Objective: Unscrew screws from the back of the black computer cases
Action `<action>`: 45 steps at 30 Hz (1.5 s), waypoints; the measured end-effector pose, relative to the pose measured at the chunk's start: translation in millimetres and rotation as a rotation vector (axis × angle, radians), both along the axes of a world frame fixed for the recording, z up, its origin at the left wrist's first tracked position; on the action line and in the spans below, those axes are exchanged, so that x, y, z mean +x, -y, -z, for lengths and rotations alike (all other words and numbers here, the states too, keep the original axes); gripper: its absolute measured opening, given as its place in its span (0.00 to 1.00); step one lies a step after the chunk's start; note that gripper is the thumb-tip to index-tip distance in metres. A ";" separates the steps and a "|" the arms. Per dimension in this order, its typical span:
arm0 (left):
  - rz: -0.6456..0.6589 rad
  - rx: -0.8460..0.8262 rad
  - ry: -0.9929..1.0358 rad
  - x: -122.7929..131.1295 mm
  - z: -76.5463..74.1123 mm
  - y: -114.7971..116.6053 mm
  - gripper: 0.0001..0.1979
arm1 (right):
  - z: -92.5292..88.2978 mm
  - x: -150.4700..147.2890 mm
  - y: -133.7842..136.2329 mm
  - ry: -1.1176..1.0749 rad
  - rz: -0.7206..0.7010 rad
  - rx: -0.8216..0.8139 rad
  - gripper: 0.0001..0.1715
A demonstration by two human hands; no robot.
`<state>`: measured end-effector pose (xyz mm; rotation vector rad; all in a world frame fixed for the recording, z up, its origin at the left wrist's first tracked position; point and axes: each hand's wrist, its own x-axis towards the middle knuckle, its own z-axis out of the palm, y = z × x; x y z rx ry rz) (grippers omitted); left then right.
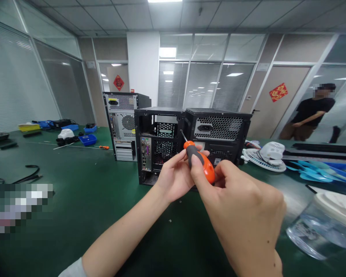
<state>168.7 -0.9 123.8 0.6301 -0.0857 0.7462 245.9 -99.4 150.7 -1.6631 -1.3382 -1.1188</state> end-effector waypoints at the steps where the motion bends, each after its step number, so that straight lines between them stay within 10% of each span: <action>1: -0.002 0.011 -0.001 0.1 0.6 -0.1 0.13 | -0.1 0.0 0.1 -0.016 0.004 -0.018 0.31; 32: -0.044 0.091 0.024 1.3 2.1 -0.9 0.11 | 2.9 -0.1 -6.3 -0.090 -0.052 -0.005 0.31; 45: -0.096 0.074 0.025 3.7 2.9 -1.6 0.10 | -4.4 11.9 -3.3 0.274 -0.442 -0.099 0.19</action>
